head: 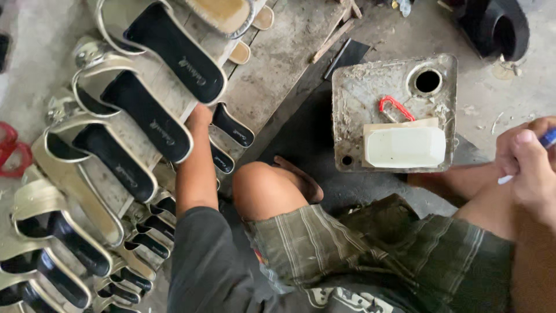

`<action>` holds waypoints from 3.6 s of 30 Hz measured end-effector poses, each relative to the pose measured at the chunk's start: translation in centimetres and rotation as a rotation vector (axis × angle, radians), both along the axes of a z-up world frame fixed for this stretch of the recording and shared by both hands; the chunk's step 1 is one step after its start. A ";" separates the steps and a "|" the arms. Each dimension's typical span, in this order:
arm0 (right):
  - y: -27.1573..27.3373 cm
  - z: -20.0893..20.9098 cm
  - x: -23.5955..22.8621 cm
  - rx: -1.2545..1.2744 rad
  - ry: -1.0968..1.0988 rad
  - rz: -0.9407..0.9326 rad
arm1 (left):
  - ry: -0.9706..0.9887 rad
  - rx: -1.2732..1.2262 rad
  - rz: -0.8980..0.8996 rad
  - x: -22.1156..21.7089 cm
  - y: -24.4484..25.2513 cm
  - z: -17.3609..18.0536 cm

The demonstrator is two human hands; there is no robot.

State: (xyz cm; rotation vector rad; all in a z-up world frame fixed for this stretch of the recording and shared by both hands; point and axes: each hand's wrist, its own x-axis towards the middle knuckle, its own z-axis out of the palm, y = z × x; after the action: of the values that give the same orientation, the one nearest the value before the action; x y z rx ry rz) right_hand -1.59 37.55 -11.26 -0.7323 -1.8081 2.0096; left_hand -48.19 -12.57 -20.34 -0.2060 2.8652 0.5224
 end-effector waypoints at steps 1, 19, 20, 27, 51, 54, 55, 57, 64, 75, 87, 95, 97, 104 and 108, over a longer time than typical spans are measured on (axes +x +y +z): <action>0.3 1.4 -1.1 0.055 -0.020 0.058 | 0.020 -0.014 0.021 0.6 0.3 0.2; -8.9 7.2 -5.7 1.529 -0.587 0.523 | -0.851 1.872 -0.257 36.0 4.3 14.7; -9.2 7.0 -6.5 1.565 -0.607 0.564 | -0.929 1.993 -0.267 37.6 4.6 15.2; -8.1 10.2 -3.8 1.564 -0.675 0.565 | -0.907 1.972 0.316 43.9 7.6 15.1; -18.8 13.7 6.5 0.637 0.072 0.318 | 0.676 0.867 -0.743 45.1 10.8 18.5; -18.7 14.4 6.8 0.609 0.110 0.366 | 0.696 0.831 -0.718 45.3 10.8 18.6; -18.5 14.6 6.8 0.563 0.149 0.395 | 0.704 0.830 -0.711 45.2 10.8 18.6; -18.4 14.6 6.8 0.467 0.220 0.453 | 0.712 0.829 -0.698 45.2 10.7 18.6; -18.9 13.5 6.9 0.483 0.099 0.377 | 0.695 0.880 -0.766 45.0 10.8 18.4; -18.0 13.7 7.3 0.477 0.207 0.381 | 0.521 0.996 -0.702 45.2 11.2 19.7; -17.4 14.8 7.7 0.499 0.279 0.463 | 0.250 1.174 -0.627 45.3 11.1 22.0; -17.3 15.3 7.7 0.503 0.274 0.466 | 0.043 1.270 -0.567 45.9 11.1 22.8; -17.3 15.5 7.8 0.519 0.271 0.453 | -0.042 1.321 -0.527 46.1 11.0 23.0; -16.6 15.4 7.5 0.604 0.253 0.424 | -0.343 1.437 -0.418 46.7 11.3 23.4; -16.2 15.6 7.0 0.639 0.277 0.416 | -0.452 1.561 -0.392 46.7 11.2 23.4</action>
State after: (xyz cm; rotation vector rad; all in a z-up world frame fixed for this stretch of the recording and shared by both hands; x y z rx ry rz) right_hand 5.44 21.34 4.34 0.1133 -2.3572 1.4736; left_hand -1.49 -1.37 3.05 0.4242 1.3492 1.9737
